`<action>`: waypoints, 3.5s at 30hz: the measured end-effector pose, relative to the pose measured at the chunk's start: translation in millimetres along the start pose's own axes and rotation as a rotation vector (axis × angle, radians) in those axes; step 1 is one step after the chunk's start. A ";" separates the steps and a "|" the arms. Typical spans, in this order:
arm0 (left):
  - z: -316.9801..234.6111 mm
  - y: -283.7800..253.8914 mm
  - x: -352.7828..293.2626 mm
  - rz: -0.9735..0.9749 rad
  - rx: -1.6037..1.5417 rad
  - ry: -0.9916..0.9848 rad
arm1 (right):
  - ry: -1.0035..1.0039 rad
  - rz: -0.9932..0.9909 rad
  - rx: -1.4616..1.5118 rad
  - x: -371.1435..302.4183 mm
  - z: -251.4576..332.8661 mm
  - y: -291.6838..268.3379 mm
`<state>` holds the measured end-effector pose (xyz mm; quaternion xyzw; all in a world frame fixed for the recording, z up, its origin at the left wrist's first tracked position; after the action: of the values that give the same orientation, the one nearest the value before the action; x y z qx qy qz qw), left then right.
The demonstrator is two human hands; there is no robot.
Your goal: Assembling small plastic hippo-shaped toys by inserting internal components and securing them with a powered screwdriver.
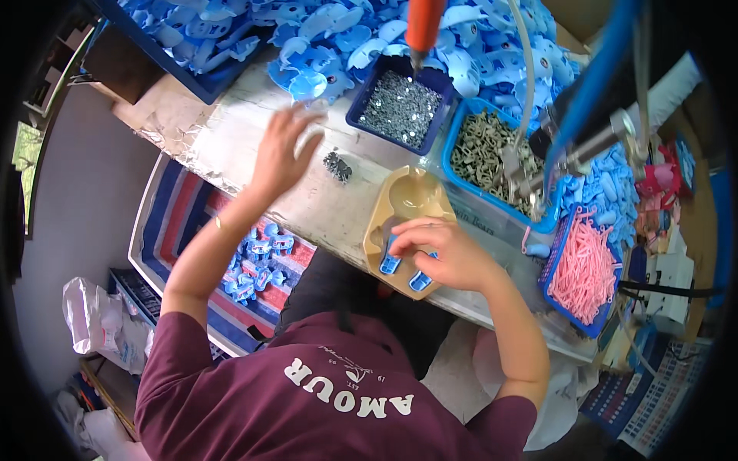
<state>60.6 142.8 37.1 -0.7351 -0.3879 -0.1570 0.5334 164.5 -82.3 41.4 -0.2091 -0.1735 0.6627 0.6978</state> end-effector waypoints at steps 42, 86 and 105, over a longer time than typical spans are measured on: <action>-110.9 6.1 -25.5 0.511 -0.590 0.117 | 0.088 -0.530 -0.466 -51.3 5.0 -1.3; -180.2 62.1 -61.3 0.574 -0.315 0.348 | 0.179 -0.804 -0.795 -32.9 -82.7 -133.4; -175.1 92.5 -54.6 0.841 -1.547 -0.956 | -0.122 -0.495 0.212 -56.3 -13.8 -58.6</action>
<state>125.4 -49.9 7.5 -0.9434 -0.0614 0.1472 -0.2909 218.2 -141.3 62.2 -0.0457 -0.1908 0.4980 0.8447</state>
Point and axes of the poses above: each hand's wrist, its own x-axis towards the middle knuckle, its own y-axis out of the palm, z = x × y, the point moved 8 cm from there along x, towards the middle knuckle, and after that the axes turned 3 degrees about -z, right-handed, at the moved point
